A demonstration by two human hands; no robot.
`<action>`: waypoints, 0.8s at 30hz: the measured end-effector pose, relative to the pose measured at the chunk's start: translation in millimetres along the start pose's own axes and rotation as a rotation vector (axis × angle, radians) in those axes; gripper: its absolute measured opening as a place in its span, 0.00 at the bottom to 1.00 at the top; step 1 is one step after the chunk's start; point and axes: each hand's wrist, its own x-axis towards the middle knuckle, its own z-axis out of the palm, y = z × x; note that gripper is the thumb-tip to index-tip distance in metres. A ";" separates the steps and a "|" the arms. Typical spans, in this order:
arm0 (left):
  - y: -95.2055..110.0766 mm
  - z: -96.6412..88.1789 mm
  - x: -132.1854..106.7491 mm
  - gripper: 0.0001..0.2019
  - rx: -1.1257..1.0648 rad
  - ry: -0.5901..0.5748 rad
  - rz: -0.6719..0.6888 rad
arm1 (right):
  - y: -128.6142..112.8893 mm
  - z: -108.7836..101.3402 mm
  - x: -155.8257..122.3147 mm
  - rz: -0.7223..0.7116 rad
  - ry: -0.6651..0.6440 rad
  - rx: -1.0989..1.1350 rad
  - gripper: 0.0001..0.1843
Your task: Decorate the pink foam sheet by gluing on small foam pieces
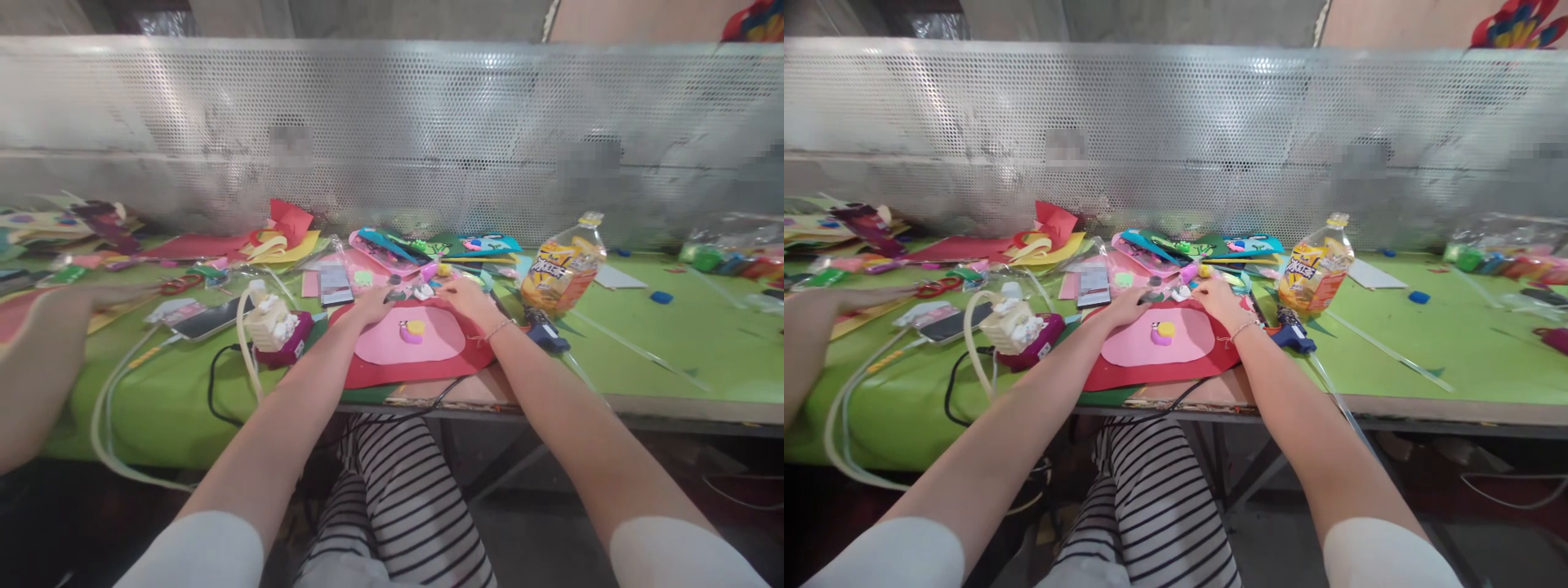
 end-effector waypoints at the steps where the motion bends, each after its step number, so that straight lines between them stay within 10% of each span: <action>1: -0.2 0.2 0.1 0.23 0.001 0.001 -0.003 | 1.1 1.1 0.2 -0.021 -0.019 0.006 0.12; 24: 3.0 -2.6 -2.9 0.23 0.008 -0.009 0.009 | 0.6 5.8 -6.5 -0.084 -0.150 -0.136 0.17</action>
